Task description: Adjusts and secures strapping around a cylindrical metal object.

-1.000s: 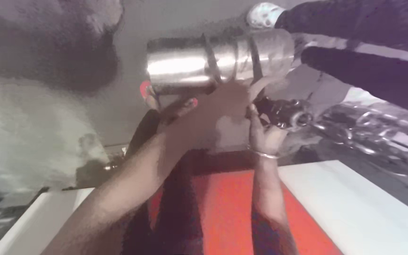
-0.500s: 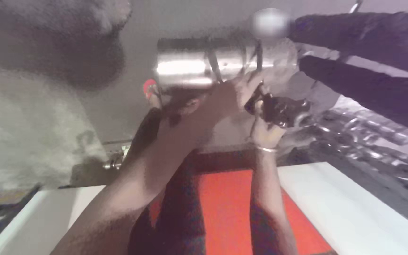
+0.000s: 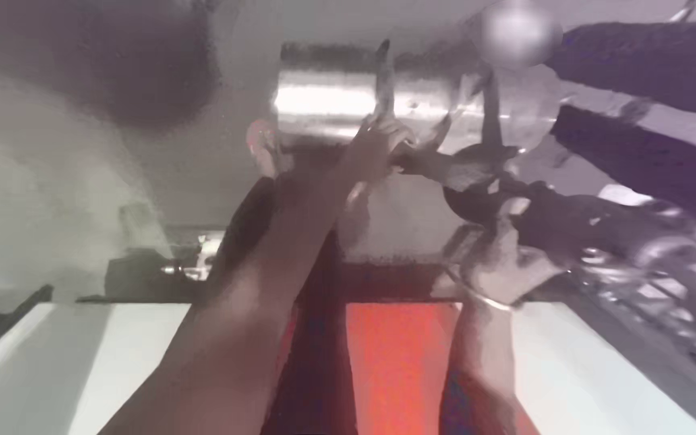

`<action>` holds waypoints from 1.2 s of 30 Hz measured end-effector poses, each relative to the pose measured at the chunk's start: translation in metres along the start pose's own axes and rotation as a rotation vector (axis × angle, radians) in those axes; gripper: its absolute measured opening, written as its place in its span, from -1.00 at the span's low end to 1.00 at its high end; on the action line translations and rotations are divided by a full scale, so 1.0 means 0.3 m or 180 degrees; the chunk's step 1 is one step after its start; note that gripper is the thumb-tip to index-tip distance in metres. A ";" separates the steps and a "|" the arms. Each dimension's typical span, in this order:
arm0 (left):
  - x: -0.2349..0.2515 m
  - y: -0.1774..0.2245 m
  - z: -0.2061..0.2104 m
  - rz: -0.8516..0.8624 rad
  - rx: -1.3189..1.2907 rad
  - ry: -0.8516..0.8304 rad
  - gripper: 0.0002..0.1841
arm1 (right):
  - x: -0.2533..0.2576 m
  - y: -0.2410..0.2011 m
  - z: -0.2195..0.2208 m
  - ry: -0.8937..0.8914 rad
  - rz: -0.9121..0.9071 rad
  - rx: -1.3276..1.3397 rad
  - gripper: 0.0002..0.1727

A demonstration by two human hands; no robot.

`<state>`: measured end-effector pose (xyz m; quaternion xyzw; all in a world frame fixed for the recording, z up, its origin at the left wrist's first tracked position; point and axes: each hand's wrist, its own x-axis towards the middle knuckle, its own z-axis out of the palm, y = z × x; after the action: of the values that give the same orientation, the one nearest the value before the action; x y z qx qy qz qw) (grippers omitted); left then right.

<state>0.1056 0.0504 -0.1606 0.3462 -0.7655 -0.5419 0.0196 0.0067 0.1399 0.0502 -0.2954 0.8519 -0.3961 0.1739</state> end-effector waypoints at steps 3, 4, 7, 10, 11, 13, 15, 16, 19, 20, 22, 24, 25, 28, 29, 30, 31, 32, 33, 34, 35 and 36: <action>0.041 -0.012 0.085 -0.0154 -0.0033 -0.0153 -0.22 | 0.022 0.028 -0.004 0.0117 -0.0242 0.0172 -0.43; 0.049 0.011 0.106 -0.0176 -0.0176 -0.0277 -0.11 | 0.031 0.035 -0.014 0.0083 -0.0341 0.0231 -0.43; 0.080 0.066 0.152 -0.0040 -0.0361 -0.0375 0.09 | 0.072 0.060 -0.048 -0.0154 -0.0518 0.0280 -0.56; -0.043 0.153 0.136 0.0141 -0.0601 0.0502 0.01 | 0.111 0.074 -0.096 -0.0110 -0.0345 0.0489 -0.52; -0.098 0.257 -0.010 -0.0293 -0.0443 0.0065 -0.01 | 0.120 0.072 -0.095 0.0005 -0.0286 0.0513 -0.50; -0.076 0.396 -0.169 -0.1033 -0.0153 -0.0711 -0.06 | 0.128 0.067 -0.087 0.0182 -0.0272 0.0497 -0.46; 0.008 0.321 -0.037 -0.0940 0.0152 -0.0401 -0.08 | 0.124 0.078 -0.084 0.0204 -0.0348 0.0460 -0.44; 0.057 0.198 0.140 -0.0510 0.0067 0.0530 -0.14 | 0.117 0.097 -0.090 0.0227 -0.0340 0.0484 -0.43; 0.088 0.138 0.131 -0.0853 0.0132 -0.0004 -0.27 | 0.092 0.150 -0.131 0.0032 -0.0268 0.0842 -0.40; 0.061 0.174 0.026 -0.1144 0.0249 -0.0457 -0.26 | 0.086 0.155 -0.135 -0.0031 -0.0282 0.0837 -0.44; -0.038 0.115 0.019 -0.1120 0.0427 -0.0116 -0.30 | 0.060 0.157 -0.142 -0.0175 -0.0293 0.0788 -0.55; -0.075 -0.005 0.127 -0.0887 0.0712 0.0486 -0.33 | 0.015 0.173 -0.147 -0.0298 -0.0247 0.1116 -0.70; -0.049 -0.031 0.156 -0.0928 0.0829 0.0584 -0.29 | -0.012 0.194 -0.159 -0.0409 -0.0207 0.1415 -0.76; 0.016 -0.016 0.216 -0.0701 0.0811 0.0261 -0.23 | -0.076 0.164 -0.190 -0.0630 0.0128 0.1498 -0.73; 0.033 -0.010 0.200 -0.0521 0.0982 -0.0006 -0.23 | -0.072 0.163 -0.194 -0.0600 0.0014 0.1250 -0.74; 0.001 -0.009 0.201 -0.0348 0.0996 0.0122 -0.29 | -0.062 0.166 -0.193 -0.0461 -0.0081 0.0920 -0.78; -0.064 -0.013 0.234 -0.0134 0.0798 0.0791 -0.46 | -0.040 0.166 -0.194 -0.0427 -0.0009 0.0833 -0.80; -0.104 0.068 0.161 -0.0445 0.0711 0.0764 -0.56 | -0.019 0.162 -0.194 -0.0510 0.0043 0.0819 -0.78; -0.089 0.150 0.040 -0.0696 0.0879 0.0555 -0.62 | 0.011 0.150 -0.181 -0.0614 0.0060 0.0936 -0.74; -0.050 0.238 -0.112 -0.0828 0.1056 0.0144 -0.63 | 0.032 0.157 -0.174 -0.0655 0.0057 0.1031 -0.70; -0.018 0.317 -0.243 -0.0985 0.1202 -0.0321 -0.62 | 0.037 0.184 -0.170 -0.0413 -0.0083 0.1223 -0.69; -0.006 0.356 -0.296 -0.1124 0.1272 -0.0610 -0.60 | 0.032 0.187 -0.156 -0.0132 -0.0148 0.1299 -0.68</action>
<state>0.0888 -0.0026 -0.0334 0.4184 -0.7835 -0.4055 -0.2162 -0.0459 0.1893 0.0354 -0.2817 0.7432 -0.5581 0.2385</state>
